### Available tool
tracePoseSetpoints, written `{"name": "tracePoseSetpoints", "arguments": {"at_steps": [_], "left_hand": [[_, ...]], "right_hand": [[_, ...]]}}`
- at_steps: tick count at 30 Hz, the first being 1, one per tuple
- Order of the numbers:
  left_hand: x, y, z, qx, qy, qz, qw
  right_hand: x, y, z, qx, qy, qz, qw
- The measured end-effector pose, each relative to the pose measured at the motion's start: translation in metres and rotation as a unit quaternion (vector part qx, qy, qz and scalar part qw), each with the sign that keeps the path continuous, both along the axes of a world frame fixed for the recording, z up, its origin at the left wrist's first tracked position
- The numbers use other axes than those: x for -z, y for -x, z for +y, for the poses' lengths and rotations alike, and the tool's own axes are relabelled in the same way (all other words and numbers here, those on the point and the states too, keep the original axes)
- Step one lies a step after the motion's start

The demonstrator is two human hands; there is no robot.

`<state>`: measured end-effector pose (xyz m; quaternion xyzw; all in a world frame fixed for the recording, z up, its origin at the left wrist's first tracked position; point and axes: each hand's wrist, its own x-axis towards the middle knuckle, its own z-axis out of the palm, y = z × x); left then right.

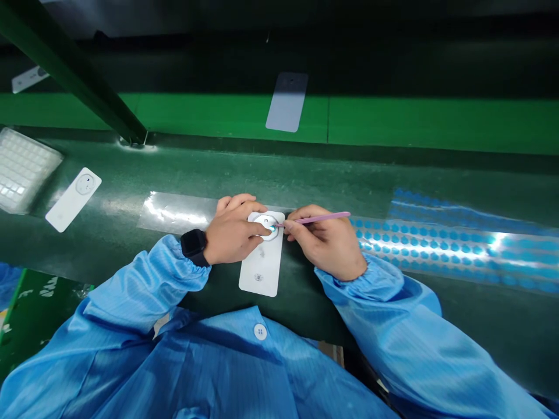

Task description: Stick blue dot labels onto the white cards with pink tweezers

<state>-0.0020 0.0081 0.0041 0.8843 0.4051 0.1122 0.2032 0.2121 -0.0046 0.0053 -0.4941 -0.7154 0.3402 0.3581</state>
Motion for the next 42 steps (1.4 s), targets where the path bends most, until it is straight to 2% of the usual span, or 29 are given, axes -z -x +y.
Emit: {"name": "tracePoseSetpoints", "arguments": {"at_steps": [7,12,22,25,28,30,37,40,42], "left_hand": [[-0.001,0.001,0.0,-0.004,-0.001,0.008,1.0],[-0.001,0.002,0.0,-0.004,-0.007,0.011,1.0],[-0.001,0.002,-0.001,-0.005,-0.015,0.01,1.0],[-0.002,0.001,-0.001,-0.009,-0.017,0.017,1.0],[-0.005,-0.001,0.0,-0.008,-0.01,0.031,0.999],[-0.007,-0.002,0.004,-0.009,-0.002,0.039,0.999],[-0.017,0.004,0.04,-0.067,0.051,0.039,0.996],[-0.024,0.002,0.07,-0.069,0.036,0.03,0.996],[-0.032,-0.008,0.098,-0.062,0.019,0.026,0.998]], "right_hand": [[0.0,0.002,0.001,0.0,-0.006,-0.007,1.0],[0.0,0.003,0.002,0.018,0.024,0.003,1.0],[-0.001,0.004,0.002,0.028,0.013,-0.014,0.999],[0.0,0.005,0.004,0.054,0.077,0.046,0.995],[0.001,0.005,0.008,0.084,0.14,0.163,0.973],[0.001,0.005,0.011,0.086,0.168,0.207,0.96],[0.0,0.004,0.016,0.067,0.209,0.236,0.947],[0.001,0.004,0.017,0.069,0.215,0.247,0.942],[0.002,0.004,0.018,0.068,0.224,0.258,0.937]]}}
